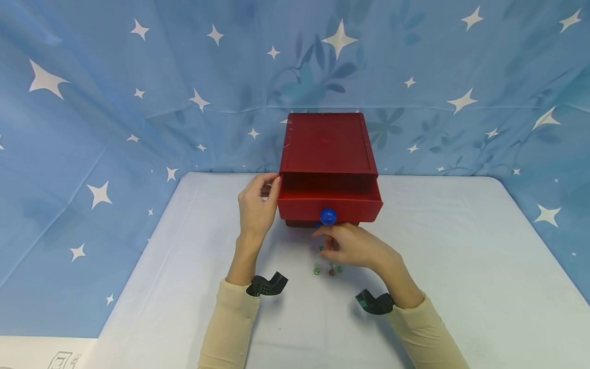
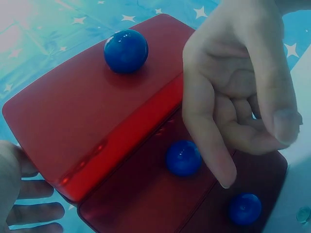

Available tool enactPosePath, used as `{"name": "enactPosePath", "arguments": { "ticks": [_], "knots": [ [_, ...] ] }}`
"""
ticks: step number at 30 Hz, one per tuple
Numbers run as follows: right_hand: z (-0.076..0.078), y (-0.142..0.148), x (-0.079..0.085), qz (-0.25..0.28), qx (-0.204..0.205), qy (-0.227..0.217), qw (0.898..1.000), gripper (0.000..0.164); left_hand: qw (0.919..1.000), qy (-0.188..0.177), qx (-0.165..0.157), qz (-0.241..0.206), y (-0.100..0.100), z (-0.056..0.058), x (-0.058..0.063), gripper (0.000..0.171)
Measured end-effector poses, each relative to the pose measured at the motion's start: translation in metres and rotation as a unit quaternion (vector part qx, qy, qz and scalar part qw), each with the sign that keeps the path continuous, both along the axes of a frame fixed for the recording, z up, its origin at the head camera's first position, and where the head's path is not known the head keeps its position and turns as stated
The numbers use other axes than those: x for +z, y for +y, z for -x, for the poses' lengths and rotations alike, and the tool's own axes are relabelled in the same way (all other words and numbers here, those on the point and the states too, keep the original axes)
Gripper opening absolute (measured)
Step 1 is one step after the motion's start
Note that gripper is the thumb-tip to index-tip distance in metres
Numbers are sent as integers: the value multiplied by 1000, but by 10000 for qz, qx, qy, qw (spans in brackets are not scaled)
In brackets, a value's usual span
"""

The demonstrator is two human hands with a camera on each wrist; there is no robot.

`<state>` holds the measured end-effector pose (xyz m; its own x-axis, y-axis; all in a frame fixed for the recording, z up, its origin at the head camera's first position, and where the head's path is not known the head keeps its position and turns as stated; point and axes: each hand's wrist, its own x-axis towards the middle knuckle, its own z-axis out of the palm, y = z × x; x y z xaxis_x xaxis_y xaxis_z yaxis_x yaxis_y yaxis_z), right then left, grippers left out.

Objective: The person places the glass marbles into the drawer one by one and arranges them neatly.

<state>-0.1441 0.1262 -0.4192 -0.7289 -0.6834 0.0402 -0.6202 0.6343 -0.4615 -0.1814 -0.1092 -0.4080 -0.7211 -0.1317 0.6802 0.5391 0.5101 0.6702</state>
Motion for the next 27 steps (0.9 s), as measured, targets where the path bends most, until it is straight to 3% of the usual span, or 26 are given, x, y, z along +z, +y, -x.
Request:
{"name": "enactPosePath", "arguments": {
  "ticks": [19,27],
  "knots": [
    [4,-3,-13,-238,-201,24,9995,39,10000,-40,31,7,0,0,1,19],
    [6,-1,-16,-322,-226,-236,9989,42,10000,26,31,19,0,1,0,19]
  ]
}}
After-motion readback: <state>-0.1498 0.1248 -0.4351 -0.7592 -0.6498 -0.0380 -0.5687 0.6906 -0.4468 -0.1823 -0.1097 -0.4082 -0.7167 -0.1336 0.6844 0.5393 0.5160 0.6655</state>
